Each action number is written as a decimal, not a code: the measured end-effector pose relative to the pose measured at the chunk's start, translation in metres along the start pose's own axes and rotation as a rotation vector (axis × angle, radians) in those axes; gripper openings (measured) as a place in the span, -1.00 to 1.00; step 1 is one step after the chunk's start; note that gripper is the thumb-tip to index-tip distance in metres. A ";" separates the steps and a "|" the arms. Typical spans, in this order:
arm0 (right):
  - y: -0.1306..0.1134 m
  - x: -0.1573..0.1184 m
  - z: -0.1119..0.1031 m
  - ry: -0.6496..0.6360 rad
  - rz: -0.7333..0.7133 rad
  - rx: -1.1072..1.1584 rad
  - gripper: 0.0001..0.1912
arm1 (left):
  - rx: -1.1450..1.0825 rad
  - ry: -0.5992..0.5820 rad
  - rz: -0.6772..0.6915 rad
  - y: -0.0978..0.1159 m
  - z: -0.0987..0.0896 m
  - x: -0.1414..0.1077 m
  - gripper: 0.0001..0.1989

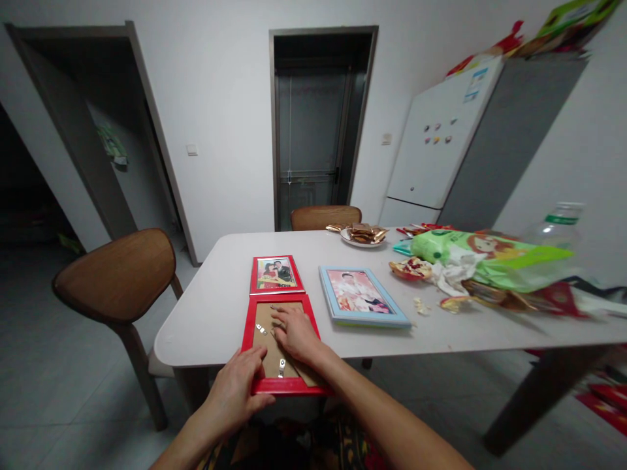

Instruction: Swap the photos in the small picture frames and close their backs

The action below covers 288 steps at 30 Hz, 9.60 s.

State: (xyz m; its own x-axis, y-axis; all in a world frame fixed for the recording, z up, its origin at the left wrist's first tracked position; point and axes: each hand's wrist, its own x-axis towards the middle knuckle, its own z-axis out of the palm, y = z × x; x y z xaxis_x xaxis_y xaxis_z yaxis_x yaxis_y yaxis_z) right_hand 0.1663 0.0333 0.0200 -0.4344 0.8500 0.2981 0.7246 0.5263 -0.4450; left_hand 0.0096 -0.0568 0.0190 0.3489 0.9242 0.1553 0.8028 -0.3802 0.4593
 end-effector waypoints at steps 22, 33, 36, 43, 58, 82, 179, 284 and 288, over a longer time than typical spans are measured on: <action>-0.009 -0.041 -0.012 0.017 0.072 -0.100 -0.70 | 0.016 -0.022 -0.013 -0.001 0.001 0.001 -0.63; -0.013 -0.031 -0.016 -0.015 0.149 -0.025 -0.58 | -0.127 0.039 -0.001 -0.010 0.007 -0.002 -0.46; -0.015 -0.030 -0.023 0.009 0.141 -0.030 -0.59 | -0.272 0.102 -0.040 -0.011 0.004 0.000 -0.48; -0.043 -0.020 -0.036 0.140 -0.005 0.036 -0.62 | -0.904 0.366 -0.204 -0.010 -0.016 0.019 -0.61; 0.034 -0.040 -0.025 -0.015 0.388 -0.224 -0.57 | -0.984 0.308 -0.527 -0.113 -0.054 -0.004 -0.59; -0.008 -0.034 -0.056 0.058 0.543 1.253 -0.18 | -0.239 0.232 0.138 0.045 0.004 0.022 -0.47; 0.048 0.002 -0.015 0.175 0.578 0.536 -0.58 | 0.007 0.013 -0.022 0.005 -0.002 0.001 -0.48; 0.038 -0.030 -0.018 0.080 0.136 -0.246 -0.74 | 0.041 0.007 0.066 -0.001 0.005 0.013 -0.45; 0.036 -0.030 -0.019 0.077 0.143 -0.271 -0.77 | 0.035 0.003 0.060 -0.001 0.005 0.013 -0.45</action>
State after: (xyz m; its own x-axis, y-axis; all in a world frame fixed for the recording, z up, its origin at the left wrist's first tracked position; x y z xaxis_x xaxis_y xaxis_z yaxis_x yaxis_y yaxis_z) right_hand 0.2160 0.0263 0.0106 -0.2834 0.9052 0.3167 0.8960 0.3677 -0.2490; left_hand 0.0159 -0.0442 0.0162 0.3959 0.8997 0.1840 0.7970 -0.4362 0.4178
